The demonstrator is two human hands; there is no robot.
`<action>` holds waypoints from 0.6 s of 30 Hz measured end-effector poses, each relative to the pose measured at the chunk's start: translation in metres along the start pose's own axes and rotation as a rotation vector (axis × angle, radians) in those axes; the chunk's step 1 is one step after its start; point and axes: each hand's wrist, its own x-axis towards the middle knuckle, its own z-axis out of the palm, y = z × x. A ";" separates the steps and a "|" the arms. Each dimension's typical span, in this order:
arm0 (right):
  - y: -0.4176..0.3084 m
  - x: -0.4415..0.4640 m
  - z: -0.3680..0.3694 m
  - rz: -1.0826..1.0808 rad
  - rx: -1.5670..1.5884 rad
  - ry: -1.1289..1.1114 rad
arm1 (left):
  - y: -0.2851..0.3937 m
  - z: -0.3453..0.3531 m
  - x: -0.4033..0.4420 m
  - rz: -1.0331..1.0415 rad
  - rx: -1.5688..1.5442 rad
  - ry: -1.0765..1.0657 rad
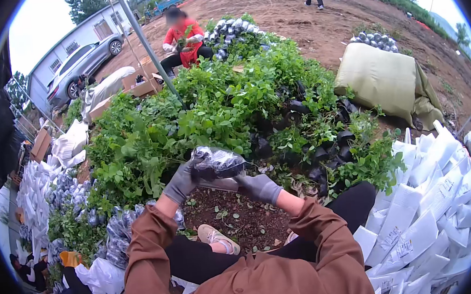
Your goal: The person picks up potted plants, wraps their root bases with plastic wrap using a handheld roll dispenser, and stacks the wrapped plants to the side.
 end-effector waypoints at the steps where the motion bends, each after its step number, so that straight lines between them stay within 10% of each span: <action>1: -0.020 -0.003 -0.023 0.016 -0.022 -0.060 | 0.004 -0.009 0.008 0.002 -0.088 -0.011; 6: -0.025 -0.031 -0.075 -0.288 -0.216 0.215 | 0.032 -0.043 0.001 -0.255 -0.461 -0.084; 9: -0.005 -0.010 -0.061 0.091 -0.147 0.743 | 0.004 -0.033 -0.004 -0.234 -0.382 0.032; 13: 0.048 -0.028 0.082 0.216 0.022 0.203 | -0.044 -0.009 0.001 -0.092 -0.341 -0.184; 14: 0.007 -0.027 0.060 -0.061 -0.046 0.343 | -0.041 -0.005 0.000 -0.126 -0.267 -0.116; 18: -0.041 -0.040 0.014 0.180 0.199 -0.078 | -0.029 -0.006 0.021 -0.145 0.038 0.053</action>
